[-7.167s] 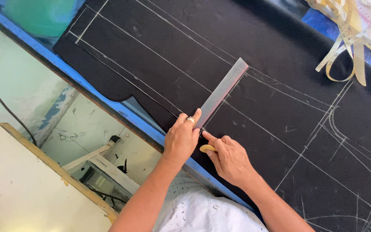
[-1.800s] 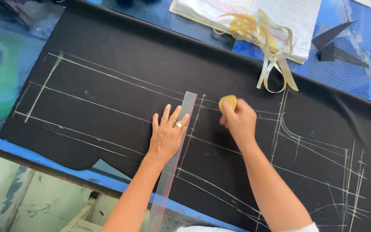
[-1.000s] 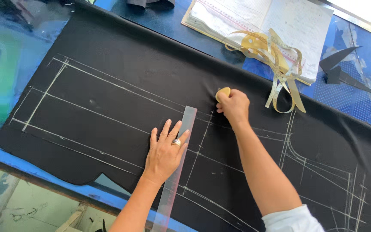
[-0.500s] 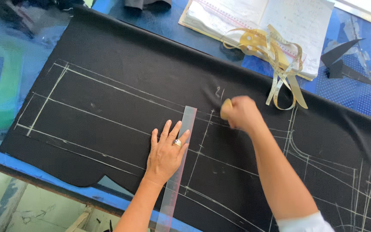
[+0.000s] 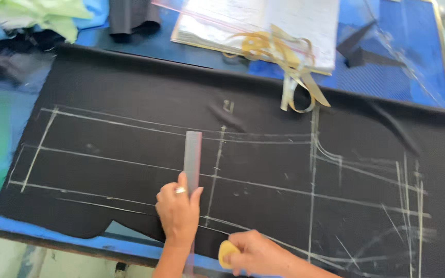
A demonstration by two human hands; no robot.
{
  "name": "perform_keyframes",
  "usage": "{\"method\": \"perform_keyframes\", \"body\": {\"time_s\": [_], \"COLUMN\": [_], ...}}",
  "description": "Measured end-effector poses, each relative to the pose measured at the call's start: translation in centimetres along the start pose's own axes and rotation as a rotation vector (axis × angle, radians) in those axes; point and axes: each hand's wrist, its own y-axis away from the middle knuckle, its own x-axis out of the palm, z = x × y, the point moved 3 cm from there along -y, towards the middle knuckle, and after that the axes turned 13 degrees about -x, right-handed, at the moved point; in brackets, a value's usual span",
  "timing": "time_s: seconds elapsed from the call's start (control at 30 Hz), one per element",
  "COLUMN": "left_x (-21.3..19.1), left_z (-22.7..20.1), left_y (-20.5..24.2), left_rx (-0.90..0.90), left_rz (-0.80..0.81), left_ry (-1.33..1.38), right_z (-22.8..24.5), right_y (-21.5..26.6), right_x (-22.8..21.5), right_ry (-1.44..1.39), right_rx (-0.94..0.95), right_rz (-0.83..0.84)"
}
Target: The person drafts patterns onto a piece of black fabric using a ruler, tailor's chalk, and a measuring tape. They align the ruler with existing chalk marks, use the chalk to draw new lines and curves, and measure sections with the tape.
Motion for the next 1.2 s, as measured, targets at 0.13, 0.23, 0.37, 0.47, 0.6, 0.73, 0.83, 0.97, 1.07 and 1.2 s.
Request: {"method": "perform_keyframes", "body": {"time_s": [0.13,0.23,0.37,0.47,0.6,0.73,0.83,0.97,1.07,1.2], "left_x": [0.8,0.5,-0.4,-0.7,-1.1,-2.3,-3.9,-8.8,-17.8,-26.0], "left_z": [0.5,0.6,0.9,2.8,5.7,7.3,6.8,4.4,1.2,0.3], "left_y": [1.8,0.9,0.8,2.1,3.9,3.7,1.9,-4.4,-13.4,-25.8], "left_rx": [-0.073,-0.321,-0.249,-0.145,-0.318,-0.435,-0.610,-0.683,-0.500,-0.333], "left_rz": [-0.123,0.122,0.424,0.419,0.476,0.394,0.465,0.608,0.479,0.294], "left_ry": [0.025,0.214,0.343,0.429,0.474,0.596,0.549,0.542,0.457,0.604], "right_z": [-1.4,-0.5,0.9,4.8,6.3,4.5,3.8,5.2,3.6,2.9], "right_y": [-1.5,-5.4,-11.9,-14.9,-20.7,-22.4,-19.6,-9.3,-5.3,-0.5], "right_x": [-2.1,-7.4,-17.1,-20.1,-23.7,-30.5,-29.0,-18.7,-9.2,-2.2], "right_ry": [-0.252,-0.484,-0.515,-0.519,-0.346,-0.417,-0.386,-0.448,-0.619,-0.571], "right_rx": [-0.158,-0.519,-0.719,-0.668,-0.460,-0.606,-0.633,-0.677,-0.692,-0.765], "right_rz": [-0.176,-0.371,-0.781,-0.715,-0.523,-0.972,-0.933,-1.055,-0.767,-0.702]}}
